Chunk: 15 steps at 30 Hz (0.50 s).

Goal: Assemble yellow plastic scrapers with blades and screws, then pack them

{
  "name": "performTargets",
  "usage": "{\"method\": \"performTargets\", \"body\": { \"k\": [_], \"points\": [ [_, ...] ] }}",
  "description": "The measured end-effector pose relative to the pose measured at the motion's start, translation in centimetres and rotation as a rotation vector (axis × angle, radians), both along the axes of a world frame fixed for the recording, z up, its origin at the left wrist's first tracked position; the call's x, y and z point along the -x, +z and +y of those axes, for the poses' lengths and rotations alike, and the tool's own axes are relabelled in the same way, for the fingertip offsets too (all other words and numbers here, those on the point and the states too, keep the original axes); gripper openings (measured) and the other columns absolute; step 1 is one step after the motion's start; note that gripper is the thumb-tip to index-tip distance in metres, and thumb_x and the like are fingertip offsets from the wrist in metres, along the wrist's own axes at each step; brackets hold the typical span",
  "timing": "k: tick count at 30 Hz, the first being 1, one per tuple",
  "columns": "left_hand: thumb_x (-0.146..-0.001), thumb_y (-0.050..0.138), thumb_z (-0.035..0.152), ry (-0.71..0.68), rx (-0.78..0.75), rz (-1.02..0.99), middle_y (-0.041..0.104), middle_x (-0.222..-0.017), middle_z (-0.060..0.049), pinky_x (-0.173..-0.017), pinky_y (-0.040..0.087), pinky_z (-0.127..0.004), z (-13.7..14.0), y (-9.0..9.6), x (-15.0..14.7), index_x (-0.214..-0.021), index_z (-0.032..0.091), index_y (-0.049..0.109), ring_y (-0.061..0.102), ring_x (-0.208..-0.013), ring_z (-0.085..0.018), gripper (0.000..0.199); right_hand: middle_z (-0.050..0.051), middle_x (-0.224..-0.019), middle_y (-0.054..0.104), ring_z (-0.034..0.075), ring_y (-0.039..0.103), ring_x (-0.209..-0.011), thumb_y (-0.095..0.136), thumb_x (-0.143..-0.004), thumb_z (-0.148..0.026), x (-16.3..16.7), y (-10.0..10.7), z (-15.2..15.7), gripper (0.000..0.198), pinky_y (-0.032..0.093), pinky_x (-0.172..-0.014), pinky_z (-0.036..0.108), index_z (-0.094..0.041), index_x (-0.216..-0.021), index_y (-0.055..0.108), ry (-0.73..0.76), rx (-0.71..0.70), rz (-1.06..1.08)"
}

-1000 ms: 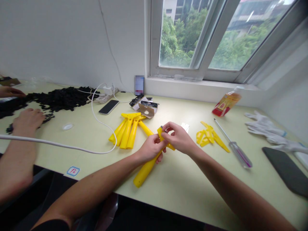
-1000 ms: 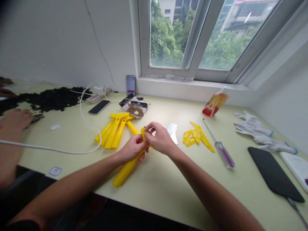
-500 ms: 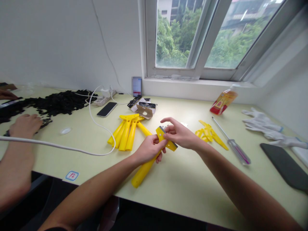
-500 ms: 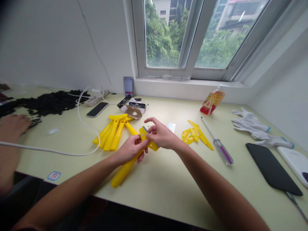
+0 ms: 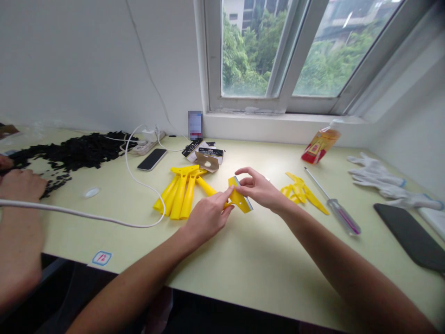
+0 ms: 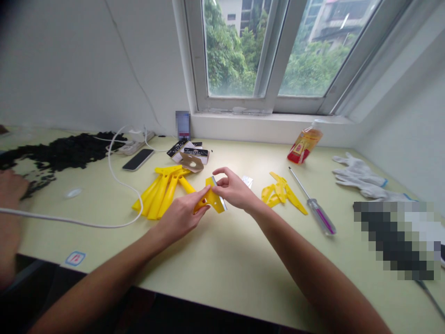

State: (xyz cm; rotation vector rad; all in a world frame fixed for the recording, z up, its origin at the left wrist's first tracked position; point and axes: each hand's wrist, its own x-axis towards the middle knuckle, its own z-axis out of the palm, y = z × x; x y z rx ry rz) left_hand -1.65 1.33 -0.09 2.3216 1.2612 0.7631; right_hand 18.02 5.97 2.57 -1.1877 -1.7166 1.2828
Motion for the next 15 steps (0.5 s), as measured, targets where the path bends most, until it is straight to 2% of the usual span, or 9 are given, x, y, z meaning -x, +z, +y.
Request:
{"method": "performTargets", "body": {
  "k": [4,6,8,10,13,15],
  "points": [
    [-0.090,0.056,0.030,0.074,-0.027,-0.047,0.068,-0.115,-0.013,-0.090,0.049,-0.040,0.8,0.4,0.7,-0.142,0.020,0.048,0.065,-0.098,-0.028,0.054,0.006,-0.091,0.071,0.015,0.066,-0.076,0.047,-0.092,-0.029,-1.6,-1.4,2.2,0.027,0.053,-0.071,0.030,-0.017,-0.110,0.062,-0.067,-0.250,-0.285],
    [-0.088,0.059,0.030,0.110,-0.031,-0.093,0.068,-0.114,-0.012,-0.090,0.049,-0.038,1.1,0.7,0.9,-0.139,0.020,0.052,0.065,-0.096,-0.026,0.052,0.009,-0.099,0.071,0.017,0.066,-0.087,0.045,-0.092,-0.024,-2.6,-2.7,3.5,0.026,0.051,-0.080,0.033,-0.017,-0.105,0.067,-0.149,-0.371,-0.447],
    [-0.086,0.063,0.032,0.152,-0.008,-0.175,0.070,-0.106,-0.009,-0.084,0.051,-0.035,1.3,1.1,0.9,-0.133,0.020,0.058,0.065,-0.087,-0.022,0.048,0.011,-0.105,0.070,0.020,0.064,-0.092,0.048,-0.090,-0.019,-3.3,-4.1,4.4,0.027,0.048,-0.086,0.036,-0.017,-0.105,0.070,-0.176,-0.422,-0.541],
    [-0.084,0.066,0.037,0.191,0.078,-0.304,0.068,-0.095,-0.005,-0.070,0.053,-0.029,1.3,1.5,0.9,-0.127,0.020,0.062,0.063,-0.070,-0.016,0.047,0.012,-0.107,0.069,0.021,0.063,-0.095,0.050,-0.089,-0.019,-3.5,-5.1,4.8,0.029,0.045,-0.089,0.037,-0.018,-0.109,0.071,-0.145,-0.467,-0.627],
    [-0.081,0.069,0.043,0.183,0.330,-0.557,0.061,-0.078,0.000,-0.044,0.045,-0.022,1.3,1.8,0.5,-0.121,0.017,0.062,0.052,-0.047,-0.009,0.048,0.011,-0.109,0.069,0.023,0.060,-0.100,0.050,-0.091,-0.021,-3.1,-5.8,4.8,0.029,0.043,-0.091,0.037,-0.020,-0.111,0.071,-0.098,-0.524,-0.729],
    [-0.080,0.069,0.042,0.137,0.484,-0.714,0.055,-0.066,0.004,-0.037,0.040,-0.020,1.3,1.9,0.3,-0.105,0.015,0.061,0.047,-0.041,-0.007,0.038,0.011,-0.108,0.069,0.023,0.059,-0.098,0.047,-0.094,-0.022,-2.7,-5.8,4.6,0.029,0.041,-0.089,0.037,-0.020,-0.106,0.073,-0.095,-0.552,-0.785]
  ]
}}
